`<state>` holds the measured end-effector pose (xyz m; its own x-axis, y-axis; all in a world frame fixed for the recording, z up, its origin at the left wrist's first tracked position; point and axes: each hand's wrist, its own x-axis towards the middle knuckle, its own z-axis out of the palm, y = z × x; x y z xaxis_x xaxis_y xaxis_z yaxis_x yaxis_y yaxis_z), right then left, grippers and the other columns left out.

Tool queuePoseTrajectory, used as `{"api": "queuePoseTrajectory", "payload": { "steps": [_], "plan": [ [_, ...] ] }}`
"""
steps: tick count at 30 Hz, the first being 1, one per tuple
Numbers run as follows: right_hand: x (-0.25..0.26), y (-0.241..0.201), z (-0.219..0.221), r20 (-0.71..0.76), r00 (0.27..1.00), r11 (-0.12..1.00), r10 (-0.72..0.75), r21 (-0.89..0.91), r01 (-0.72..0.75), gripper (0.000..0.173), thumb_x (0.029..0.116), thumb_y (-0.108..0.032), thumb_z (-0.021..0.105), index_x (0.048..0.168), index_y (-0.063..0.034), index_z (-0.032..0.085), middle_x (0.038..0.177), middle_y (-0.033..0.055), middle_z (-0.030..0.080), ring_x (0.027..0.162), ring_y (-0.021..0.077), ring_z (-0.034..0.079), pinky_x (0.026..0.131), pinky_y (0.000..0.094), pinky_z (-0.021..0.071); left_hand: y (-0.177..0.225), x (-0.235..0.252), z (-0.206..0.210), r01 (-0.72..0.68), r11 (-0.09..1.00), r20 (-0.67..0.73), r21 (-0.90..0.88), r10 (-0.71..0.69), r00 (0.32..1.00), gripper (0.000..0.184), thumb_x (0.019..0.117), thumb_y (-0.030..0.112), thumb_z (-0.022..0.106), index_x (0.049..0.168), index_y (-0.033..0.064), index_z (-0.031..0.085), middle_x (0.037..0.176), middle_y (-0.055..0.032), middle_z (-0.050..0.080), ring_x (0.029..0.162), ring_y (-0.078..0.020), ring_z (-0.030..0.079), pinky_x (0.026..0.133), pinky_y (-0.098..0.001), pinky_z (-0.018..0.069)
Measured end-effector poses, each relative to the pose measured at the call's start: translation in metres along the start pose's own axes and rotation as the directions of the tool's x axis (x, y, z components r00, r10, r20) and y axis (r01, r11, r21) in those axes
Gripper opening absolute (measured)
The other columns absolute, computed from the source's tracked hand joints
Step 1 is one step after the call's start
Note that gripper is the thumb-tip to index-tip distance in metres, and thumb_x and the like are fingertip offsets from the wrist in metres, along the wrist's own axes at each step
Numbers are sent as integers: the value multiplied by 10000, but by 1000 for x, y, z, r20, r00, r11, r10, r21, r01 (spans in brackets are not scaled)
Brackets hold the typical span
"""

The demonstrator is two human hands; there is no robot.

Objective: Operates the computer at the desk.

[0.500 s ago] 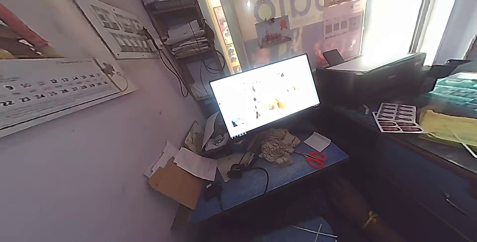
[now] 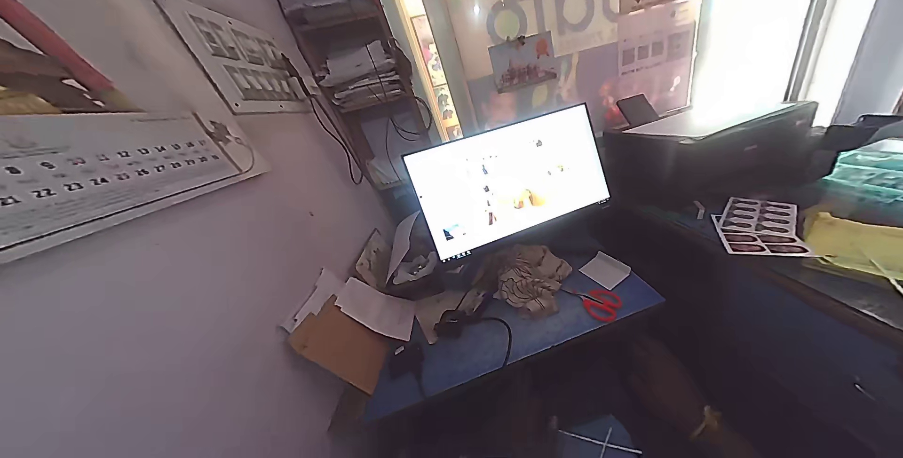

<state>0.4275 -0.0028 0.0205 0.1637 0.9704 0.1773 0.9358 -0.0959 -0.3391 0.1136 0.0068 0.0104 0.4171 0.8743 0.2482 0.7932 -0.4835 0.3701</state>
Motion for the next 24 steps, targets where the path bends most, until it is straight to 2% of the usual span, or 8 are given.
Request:
{"api": "queuePoseTrajectory", "payload": {
  "steps": [1, 4, 7, 10, 12, 15, 20, 24],
  "plan": [
    [0, -1, -1, 8, 1000, 1000, 6, 0, -6, 575, 953, -330, 619, 1496, -160, 537, 1536, 168, 502, 1440, 360, 453, 1186, 517, 378, 1, -1, -1, -27, 1000, 6, -14, 27, 1000, 474, 1014, 441, 550, 1332, 117, 690, 1591, -136, 456, 1505, -336, 374, 1245, -554, 241],
    [1, -1, -4, 15, 1000, 1000, 10, -11, -10, 569, 956, -330, 609, 1493, -157, 536, 1523, 170, 513, 1434, 361, 458, 1181, 514, 382, 0, -4, 6, -110, 994, 125, -12, 110, 986, 472, 1042, 452, 500, 1332, 128, 685, 1604, -120, 442, 1520, -334, 346, 1259, -551, 200],
    [1, 0, -3, -35, 999, 1000, -11, -3, 11, 556, 946, -318, 622, 1466, -131, 563, 1495, 194, 534, 1412, 379, 482, 1164, 524, 402, 0, -7, 7, -123, 991, 95, -46, 127, 987, 449, 1049, 419, 511, 1312, 108, 699, 1588, -152, 457, 1506, -357, 370, 1249, -572, 216],
    [1, 1, -2, -45, 999, 1000, 6, 13, -6, 555, 949, -312, 627, 1465, -117, 568, 1529, 222, 493, 1432, 397, 455, 1185, 529, 372, 1, -7, 5, -119, 992, 85, -49, 122, 989, 444, 1050, 403, 510, 1308, 100, 706, 1580, -160, 466, 1499, -361, 382, 1246, -584, 219],
    [1, 4, 2, -45, 999, 1000, 29, -3, -29, 547, 958, -318, 621, 1464, -116, 568, 1537, 224, 482, 1440, 396, 444, 1189, 522, 367, 1, -9, 6, -126, 990, 53, -62, 130, 990, 431, 1053, 405, 506, 1308, 124, 710, 1584, -155, 462, 1500, -350, 383, 1247, -577, 224],
    [4, 11, 10, -67, 997, 998, 30, -49, -33, 515, 949, -311, 616, 1420, -101, 606, 1488, 218, 533, 1409, 387, 483, 1159, 514, 406, 1, -9, 7, -131, 989, 60, -71, 136, 989, 413, 1059, 420, 488, 1319, 188, 710, 1598, -136, 448, 1504, -336, 378, 1244, -582, 221],
    [1, 4, 3, -15, 1000, 999, 2, -51, -2, 505, 976, -310, 590, 1431, -92, 596, 1503, 219, 518, 1421, 377, 474, 1160, 511, 409, 0, -9, 8, -150, 986, 48, -77, 154, 987, 406, 1056, 411, 498, 1311, 181, 715, 1582, -143, 468, 1495, -344, 393, 1239, -591, 229],
    [-1, 3, 5, -75, 996, 998, -46, -46, 43, 462, 980, -296, 565, 1384, -80, 634, 1460, 219, 559, 1388, 384, 510, 1138, 514, 433, -2, -12, 11, -164, 984, 45, -72, 167, 985, 413, 1060, 440, 476, 1391, 275, 661, 1605, -112, 445, 1511, -316, 372, 1248, -570, 229]
  ]
}}
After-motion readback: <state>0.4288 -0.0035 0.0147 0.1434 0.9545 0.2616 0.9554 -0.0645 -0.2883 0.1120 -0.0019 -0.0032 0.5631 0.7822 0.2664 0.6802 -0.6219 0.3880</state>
